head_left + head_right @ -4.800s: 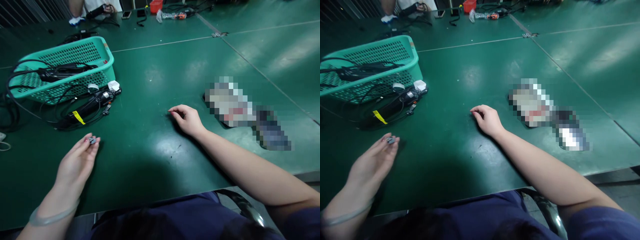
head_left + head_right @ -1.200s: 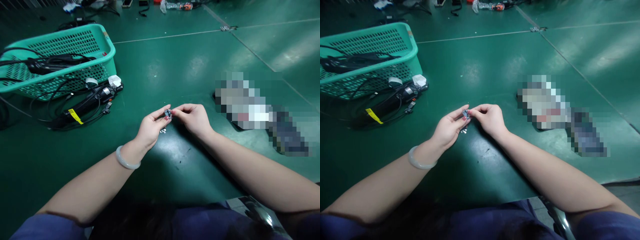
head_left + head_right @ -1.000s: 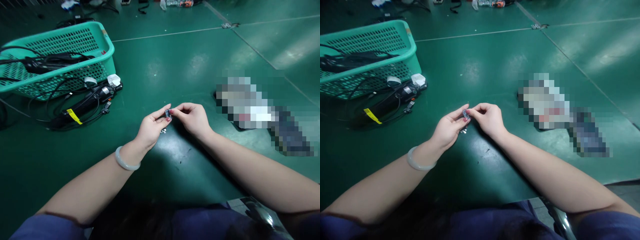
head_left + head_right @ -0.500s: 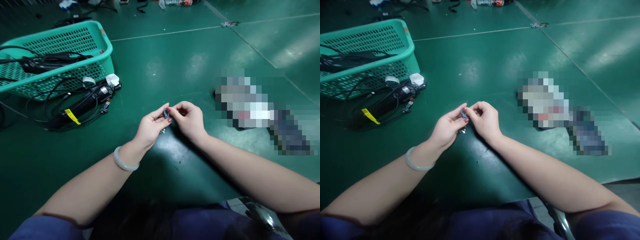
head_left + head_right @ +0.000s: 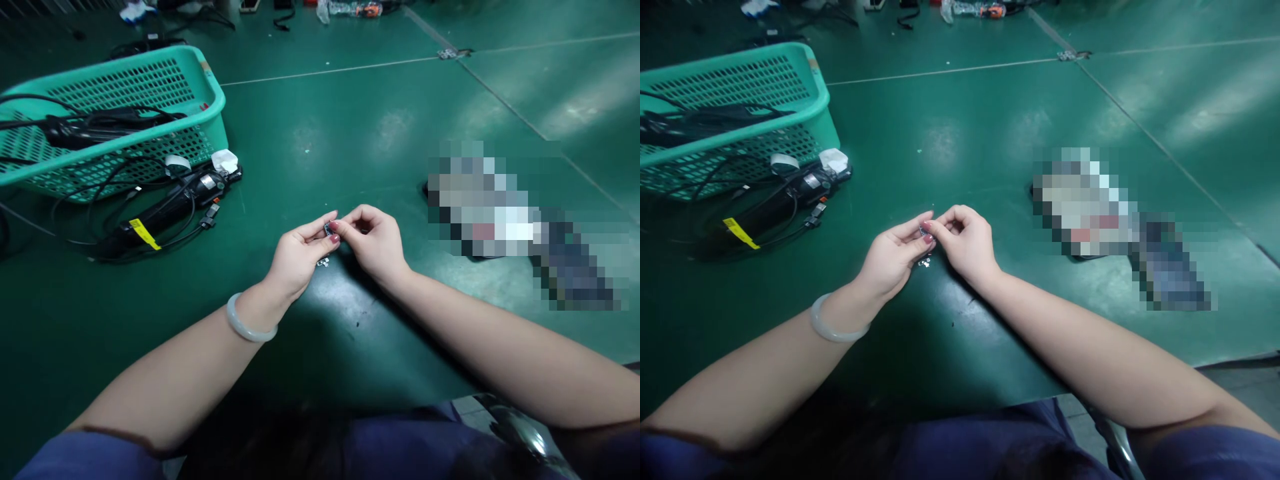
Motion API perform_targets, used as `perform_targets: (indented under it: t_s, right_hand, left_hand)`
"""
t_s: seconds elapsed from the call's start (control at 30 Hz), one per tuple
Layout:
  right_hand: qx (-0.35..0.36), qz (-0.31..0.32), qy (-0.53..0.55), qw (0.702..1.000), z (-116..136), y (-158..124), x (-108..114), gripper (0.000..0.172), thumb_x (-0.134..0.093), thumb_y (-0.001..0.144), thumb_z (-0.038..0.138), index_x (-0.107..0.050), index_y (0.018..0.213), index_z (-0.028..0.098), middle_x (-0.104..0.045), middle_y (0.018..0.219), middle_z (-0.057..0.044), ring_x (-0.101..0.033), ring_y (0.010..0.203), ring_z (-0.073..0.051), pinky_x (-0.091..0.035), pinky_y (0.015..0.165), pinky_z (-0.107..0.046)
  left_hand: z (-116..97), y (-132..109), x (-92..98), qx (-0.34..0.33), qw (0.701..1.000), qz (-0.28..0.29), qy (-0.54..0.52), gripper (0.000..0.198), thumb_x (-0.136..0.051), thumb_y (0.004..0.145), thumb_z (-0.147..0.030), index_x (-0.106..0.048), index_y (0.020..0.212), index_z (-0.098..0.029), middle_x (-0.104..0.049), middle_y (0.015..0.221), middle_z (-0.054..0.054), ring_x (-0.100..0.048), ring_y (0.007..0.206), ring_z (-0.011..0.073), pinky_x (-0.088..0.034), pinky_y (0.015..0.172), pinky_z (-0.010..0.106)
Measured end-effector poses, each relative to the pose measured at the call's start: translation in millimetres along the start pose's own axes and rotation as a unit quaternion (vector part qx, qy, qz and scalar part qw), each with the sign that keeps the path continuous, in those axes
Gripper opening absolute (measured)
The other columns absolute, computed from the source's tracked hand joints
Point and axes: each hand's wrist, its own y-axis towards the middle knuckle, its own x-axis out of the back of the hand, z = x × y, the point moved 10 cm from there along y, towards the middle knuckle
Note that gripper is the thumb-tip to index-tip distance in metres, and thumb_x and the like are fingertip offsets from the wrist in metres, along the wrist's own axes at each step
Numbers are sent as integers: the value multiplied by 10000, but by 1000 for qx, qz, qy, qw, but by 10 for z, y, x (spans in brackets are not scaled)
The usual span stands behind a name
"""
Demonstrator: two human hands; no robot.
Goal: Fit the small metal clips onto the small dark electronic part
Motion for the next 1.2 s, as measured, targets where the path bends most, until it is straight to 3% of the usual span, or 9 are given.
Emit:
perform_targets:
  t_s: [0.23, 0.33, 0.43, 0.6, 0.73, 0.87, 1.07, 1.2]
  right_hand:
    - [-78, 52, 116, 989, -107, 16, -92, 434, -838, 558, 488, -572, 634, 154, -608, 645, -9, -534, 602, -110, -434, 614, -243]
    - [-85, 85, 124, 985, -122, 28, -100, 406, -780, 634, 514, -591, 661, 156, -606, 652, -7, -543, 622, -111, -447, 634, -243]
    - [-58, 107, 78, 989, -117, 30, -77, 305, -683, 754, 446, -655, 794, 145, -629, 738, -20, -551, 674, -111, -440, 661, -244]
    - [19, 124, -107, 986, -40, -39, -77, 249, -672, 760, 219, -661, 1003, 165, -598, 774, 12, -465, 592, -86, -404, 615, -241]
    - [110, 156, -212, 958, 123, -144, -189, 193, -702, 749, 119, -676, 932, 176, -611, 882, -11, -533, 723, -116, -447, 725, -261]
    - [162, 199, -246, 935, 175, -225, -321, 143, -676, 805, 114, -707, 926, 182, -615, 975, -30, -577, 847, -137, -461, 793, -262]
    - [186, 221, -317, 904, 142, -250, -413, 124, -601, 841, 106, -696, 796, 170, -614, 905, -40, -569, 848, -155, -440, 777, -265]
    - [178, 221, -291, 914, 169, -236, -363, 146, -556, 817, 59, -651, 773, 160, -627, 860, -27, -571, 823, -152, -430, 768, -258]
  left_hand:
    - [-47, -16, -20, 0, 1000, -3, 16, 342, -777, 622, -100, -742, 953, -176, -743, 845, 23, -670, 788, 115, -515, 918, 346]
    - [-89, -27, -40, -6, 1000, -5, 27, 305, -746, 649, -88, -722, 942, -168, -745, 870, 37, -690, 828, 143, -519, 917, 357]
    - [-128, -19, 27, -14, 999, -40, 20, 293, -688, 676, -35, -676, 941, -159, -730, 855, 28, -699, 831, 139, -516, 928, 352]
    - [-170, 4, 162, -34, 995, -91, -24, 209, -627, 750, -51, -602, 929, -155, -701, 918, 28, -692, 907, 120, -473, 1022, 332]
    - [-179, -2, 176, -35, 993, -104, -33, 143, -600, 790, -69, -579, 905, -152, -694, 872, 23, -696, 876, 113, -475, 1026, 333]
    - [-152, -14, 151, -15, 994, -106, -16, 134, -602, 790, -58, -580, 898, -135, -685, 810, 18, -700, 793, 113, -503, 984, 348]
    - [-140, -5, 141, -11, 995, -94, 9, 169, -590, 804, -67, -597, 951, -150, -692, 846, 23, -700, 831, 117, -494, 998, 352]
    - [-133, 14, 125, -14, 997, -76, 9, 226, -545, 836, -84, -632, 1031, -157, -695, 960, 48, -695, 913, 129, -468, 1041, 364]
